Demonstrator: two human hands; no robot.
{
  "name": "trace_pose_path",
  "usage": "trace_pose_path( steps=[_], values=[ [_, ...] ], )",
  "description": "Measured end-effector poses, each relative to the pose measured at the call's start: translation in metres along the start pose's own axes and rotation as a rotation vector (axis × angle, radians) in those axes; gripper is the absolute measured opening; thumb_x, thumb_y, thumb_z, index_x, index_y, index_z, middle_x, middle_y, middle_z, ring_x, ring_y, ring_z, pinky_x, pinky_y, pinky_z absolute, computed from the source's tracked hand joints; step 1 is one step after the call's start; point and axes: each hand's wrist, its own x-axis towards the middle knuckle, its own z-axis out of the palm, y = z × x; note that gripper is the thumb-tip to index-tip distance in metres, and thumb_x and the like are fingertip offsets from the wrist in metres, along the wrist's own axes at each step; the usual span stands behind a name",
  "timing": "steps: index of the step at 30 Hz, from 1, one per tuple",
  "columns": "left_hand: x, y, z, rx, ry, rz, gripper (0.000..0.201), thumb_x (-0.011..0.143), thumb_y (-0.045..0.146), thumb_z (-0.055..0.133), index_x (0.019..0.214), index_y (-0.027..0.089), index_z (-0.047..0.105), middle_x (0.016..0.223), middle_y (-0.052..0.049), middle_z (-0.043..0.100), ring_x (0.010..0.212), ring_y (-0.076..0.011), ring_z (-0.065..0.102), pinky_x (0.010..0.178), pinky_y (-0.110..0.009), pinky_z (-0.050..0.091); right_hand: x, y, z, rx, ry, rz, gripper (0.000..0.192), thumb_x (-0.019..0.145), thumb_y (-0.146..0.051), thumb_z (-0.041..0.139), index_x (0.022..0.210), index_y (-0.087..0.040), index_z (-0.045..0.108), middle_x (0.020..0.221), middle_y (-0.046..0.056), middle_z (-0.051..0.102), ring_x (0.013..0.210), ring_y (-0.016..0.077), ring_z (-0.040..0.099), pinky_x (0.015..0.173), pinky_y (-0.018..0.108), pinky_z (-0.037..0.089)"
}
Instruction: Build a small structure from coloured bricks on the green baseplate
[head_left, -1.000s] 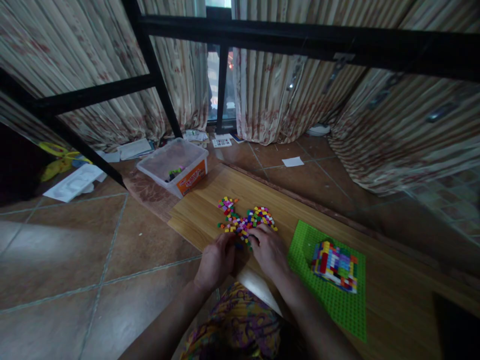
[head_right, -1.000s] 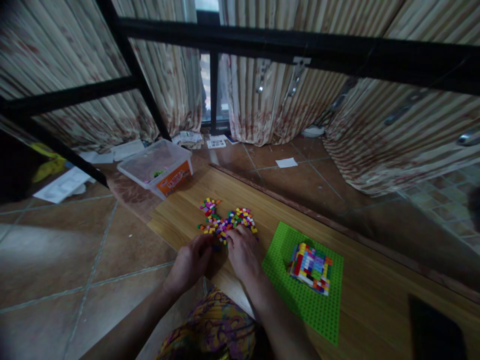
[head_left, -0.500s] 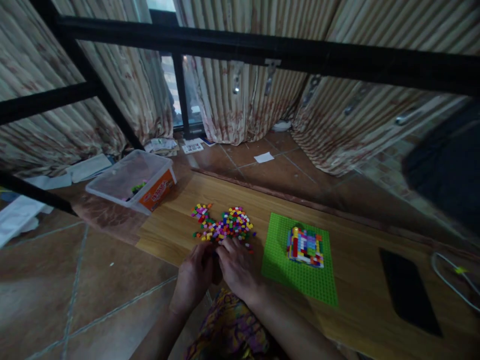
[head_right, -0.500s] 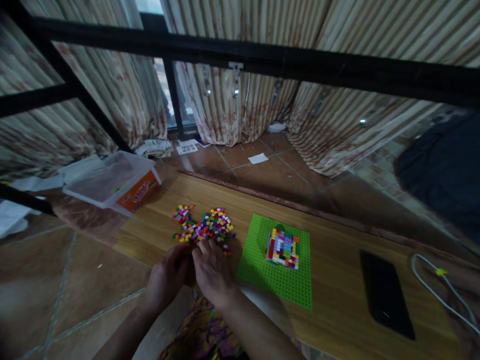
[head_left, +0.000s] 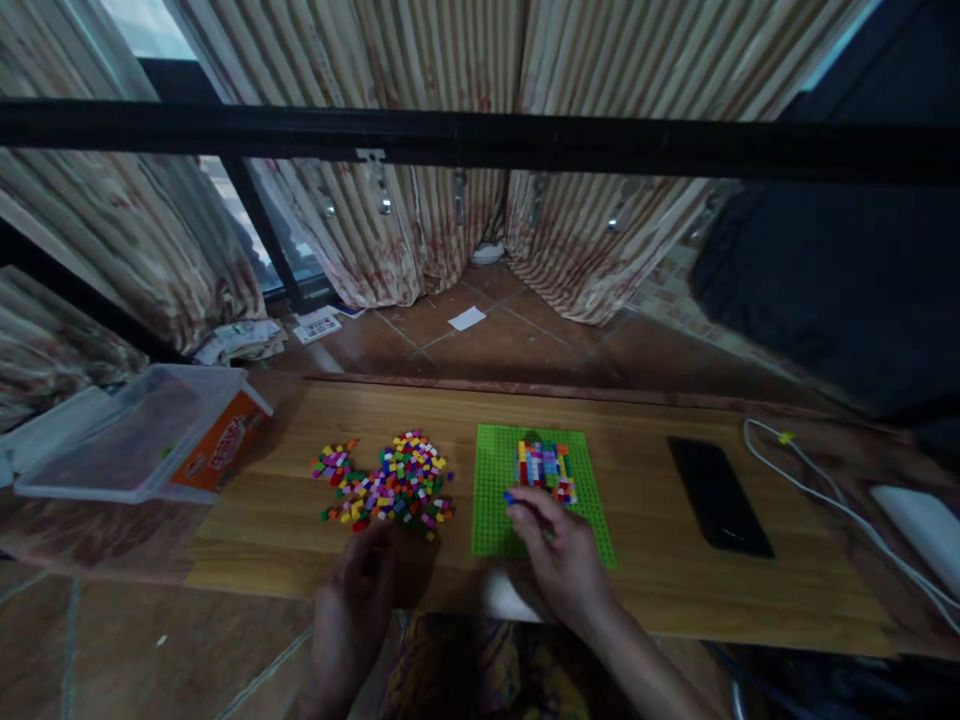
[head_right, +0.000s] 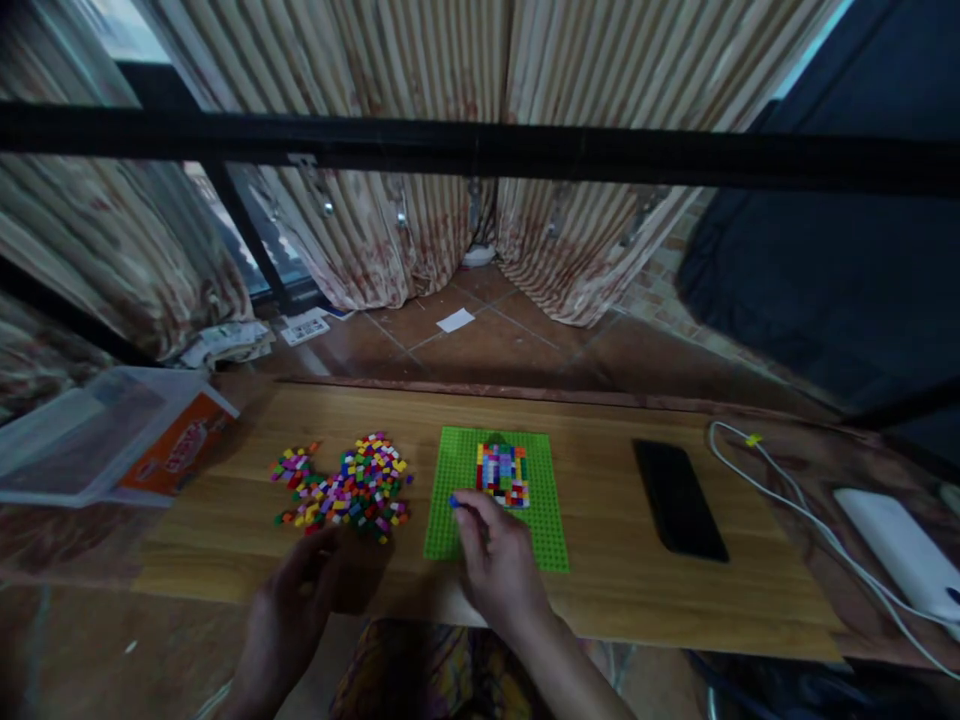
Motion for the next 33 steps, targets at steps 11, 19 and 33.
trace_pose_path(
  steps=[11, 19, 33],
  values=[
    [0.013, 0.043, 0.044, -0.105, -0.092, 0.199, 0.026, 0.086, 0.031, 0.053, 0.107, 0.019, 0.063, 0.096, -0.006, 0.071, 0.078, -0.017, 0.068, 0.069, -0.028, 0.056, 0.034, 0.043, -0.067, 0.307, 0.265, 0.188, 0.04, 0.083, -0.05, 0.059, 0.104, -0.017, 0.066, 0.08, 0.007, 0.074, 0.065, 0.0173, 0.068, 0.062, 0.032, 0.058],
    [0.022, 0.06, 0.062, -0.101, -0.176, 0.266, 0.021, 0.088, 0.025, 0.051, 0.104, 0.02, 0.063, 0.093, -0.006, 0.069, 0.082, -0.0173, 0.067, 0.074, -0.029, 0.055, 0.034, 0.049, -0.071, 0.248, 0.208, 0.17, 0.034, 0.085, -0.047, 0.058, 0.1, -0.019, 0.068, 0.082, 0.006, 0.072, 0.067, 0.0164, 0.066, 0.065, 0.031, 0.057],
    [0.047, 0.086, 0.086, -0.107, -0.22, 0.271, 0.025, 0.086, 0.025, 0.05, 0.108, 0.02, 0.061, 0.095, -0.006, 0.065, 0.079, -0.0156, 0.063, 0.073, -0.029, 0.053, 0.043, 0.045, -0.07, 0.031, 0.228, 0.113, 0.038, 0.088, -0.049, 0.051, 0.104, -0.019, 0.068, 0.089, 0.009, 0.073, 0.076, 0.0198, 0.067, 0.069, 0.033, 0.054]
  ],
)
